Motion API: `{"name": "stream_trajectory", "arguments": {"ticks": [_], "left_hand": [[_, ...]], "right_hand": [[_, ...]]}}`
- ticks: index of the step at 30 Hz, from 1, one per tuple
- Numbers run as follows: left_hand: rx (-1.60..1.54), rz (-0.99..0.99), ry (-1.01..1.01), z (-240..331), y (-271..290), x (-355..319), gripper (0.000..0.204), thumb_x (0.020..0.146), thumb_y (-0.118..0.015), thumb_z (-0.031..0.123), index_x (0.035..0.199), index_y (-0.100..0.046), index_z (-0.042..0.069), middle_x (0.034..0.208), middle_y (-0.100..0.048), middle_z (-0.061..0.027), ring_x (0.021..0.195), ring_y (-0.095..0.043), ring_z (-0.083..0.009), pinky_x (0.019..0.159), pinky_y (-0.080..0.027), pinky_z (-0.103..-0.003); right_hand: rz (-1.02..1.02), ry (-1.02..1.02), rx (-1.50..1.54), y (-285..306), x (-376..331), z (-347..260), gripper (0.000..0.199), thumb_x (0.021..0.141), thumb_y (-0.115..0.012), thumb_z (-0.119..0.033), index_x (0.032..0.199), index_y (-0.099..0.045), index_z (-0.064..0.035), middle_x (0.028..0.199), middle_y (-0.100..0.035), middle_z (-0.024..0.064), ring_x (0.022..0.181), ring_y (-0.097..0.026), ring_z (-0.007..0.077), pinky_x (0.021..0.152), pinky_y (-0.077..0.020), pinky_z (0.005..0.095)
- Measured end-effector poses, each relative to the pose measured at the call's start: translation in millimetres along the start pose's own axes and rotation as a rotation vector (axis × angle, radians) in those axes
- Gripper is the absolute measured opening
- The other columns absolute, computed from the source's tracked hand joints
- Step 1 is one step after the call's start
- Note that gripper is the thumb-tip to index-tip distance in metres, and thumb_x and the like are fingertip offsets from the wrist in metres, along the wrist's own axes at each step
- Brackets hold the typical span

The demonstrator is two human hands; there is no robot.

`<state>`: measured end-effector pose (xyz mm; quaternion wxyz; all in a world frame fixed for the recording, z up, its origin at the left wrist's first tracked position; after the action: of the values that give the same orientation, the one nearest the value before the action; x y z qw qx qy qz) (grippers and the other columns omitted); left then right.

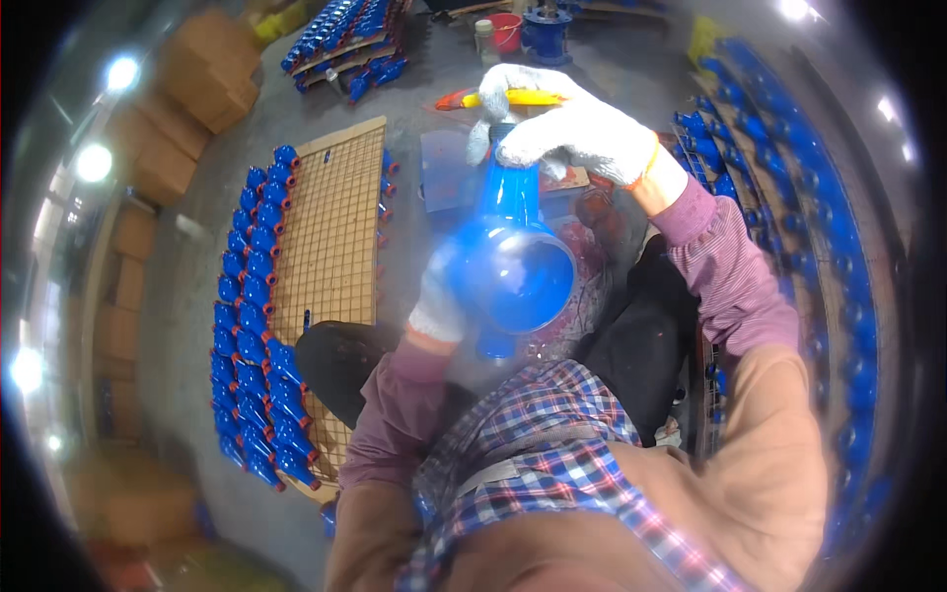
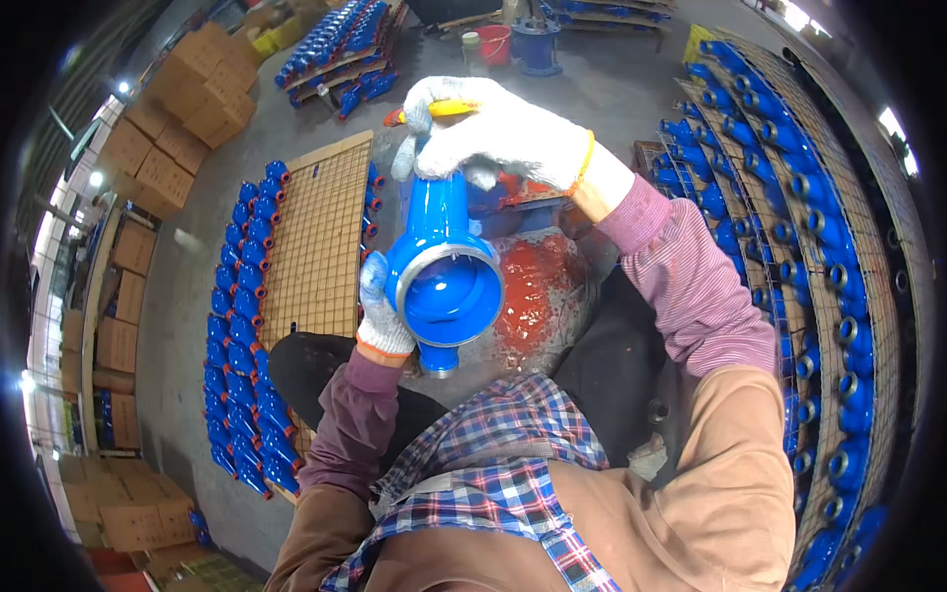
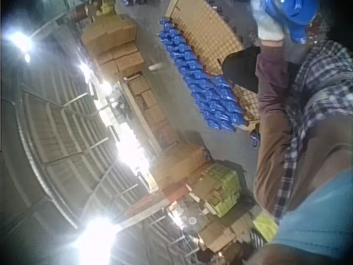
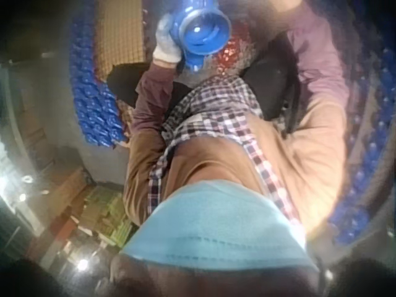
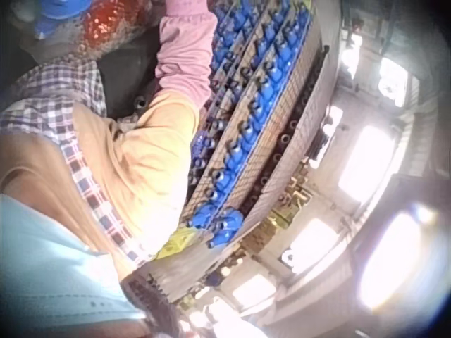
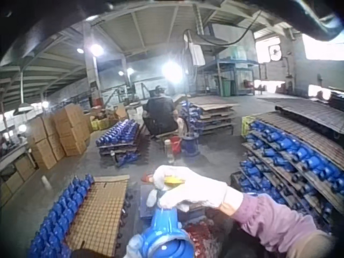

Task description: Spray painting and detail painting industrial blue components with red paint.

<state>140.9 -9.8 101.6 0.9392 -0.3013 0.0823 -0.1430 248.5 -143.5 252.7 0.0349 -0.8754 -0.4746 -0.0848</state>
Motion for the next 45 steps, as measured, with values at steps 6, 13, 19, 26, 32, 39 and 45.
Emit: {"name": "stream_trajectory", "arguments": {"ticks": [6, 13, 19, 26, 32, 39, 45], "left_hand": [[0.289, 0.114, -0.109, 18.1, 4.9, -29.8, 0.101, 0.076, -0.081, 0.043, 0.156, -0.036, -0.001, 0.148, -0.054, -0.0203, 0.134, -0.058, -0.0337, 0.113, -0.049, -0.047], [0.128, 0.077, -0.205, -2.9, 2.6, -47.0, 0.082, 0.080, -0.081, 0.027, 0.148, -0.044, 0.003, 0.136, -0.061, -0.0113, 0.125, -0.061, -0.0233, 0.106, -0.053, -0.041], [-0.024, -0.028, -0.260, -79.2, -1.5, -56.3, 0.031, 0.100, -0.066, 0.017, 0.127, -0.064, 0.002, 0.114, -0.069, -0.0026, 0.105, -0.062, -0.0129, 0.093, -0.052, -0.030], [-0.012, 0.286, -0.455, -135.6, 19.8, -117.9, 0.033, 0.108, -0.055, 0.021, 0.138, -0.058, 0.007, 0.127, -0.062, -0.0039, 0.114, -0.058, -0.0152, 0.099, -0.049, -0.032], [-0.073, 0.242, -0.460, -128.2, -2.5, -162.8, 0.039, 0.109, -0.055, 0.025, 0.145, -0.053, 0.011, 0.140, -0.056, -0.0040, 0.130, -0.050, -0.0174, 0.114, -0.040, -0.033], [0.132, 0.345, -0.433, -141.9, 23.7, -153.6, 0.048, 0.101, -0.063, 0.030, 0.144, -0.053, 0.010, 0.138, -0.059, -0.0074, 0.126, -0.055, -0.0205, 0.109, -0.044, -0.037], [0.065, 0.371, -0.452, -146.5, 32.0, -159.6, 0.049, 0.103, -0.061, 0.030, 0.147, -0.052, 0.010, 0.142, -0.057, -0.0077, 0.129, -0.053, -0.0202, 0.112, -0.042, -0.037]], "right_hand": [[0.031, 0.300, -0.206, -20.6, 12.6, 12.1, 0.039, 0.078, -0.089, -0.015, 0.105, -0.061, -0.0110, 0.100, -0.059, -0.0032, 0.094, -0.056, 0.0080, 0.081, -0.0498, 0.0261], [0.122, 0.171, -0.263, -27.9, -14.3, 31.4, 0.065, 0.078, -0.089, -0.018, 0.134, -0.059, -0.0027, 0.122, -0.062, 0.0033, 0.114, -0.055, 0.0132, 0.104, -0.0454, 0.0323], [0.050, 0.027, -0.247, -76.3, -23.0, 70.5, 0.065, 0.078, -0.086, -0.018, 0.136, -0.059, -0.0076, 0.109, -0.065, 0.0075, 0.095, -0.059, 0.0135, 0.085, -0.0498, 0.0298], [0.112, -0.039, -0.323, -45.0, -4.5, 181.5, 0.056, 0.099, -0.068, -0.030, 0.145, -0.051, -0.0033, 0.127, -0.062, 0.0077, 0.097, -0.058, 0.0141, 0.088, -0.0475, 0.0290], [0.328, 0.389, -1.030, -16.0, -11.3, 176.2, 0.038, 0.091, -0.078, -0.022, 0.118, -0.065, 0.0002, 0.105, -0.067, 0.0144, 0.095, -0.063, 0.0320, 0.089, -0.0523, 0.0404], [0.378, 0.371, -0.915, 11.1, -11.6, 200.9, 0.024, 0.092, -0.080, -0.014, 0.102, -0.061, -0.0016, 0.093, -0.062, 0.0115, 0.087, -0.058, 0.0251, 0.083, -0.0517, 0.0379], [0.418, 0.495, -1.335, 23.3, -15.7, 202.2, 0.026, 0.098, -0.073, -0.026, 0.095, -0.061, -0.0038, 0.090, -0.063, 0.0119, 0.085, -0.061, 0.0315, 0.092, -0.0492, 0.0454]]}}
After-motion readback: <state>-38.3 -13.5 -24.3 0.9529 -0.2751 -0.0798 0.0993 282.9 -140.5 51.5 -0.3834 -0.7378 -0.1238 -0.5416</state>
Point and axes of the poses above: each hand's wrist, its own x-axis towards the middle knuckle, its own y-axis out of the back of the hand, z = x × y, the point moved 6 cm from there along x, towards the middle knuckle
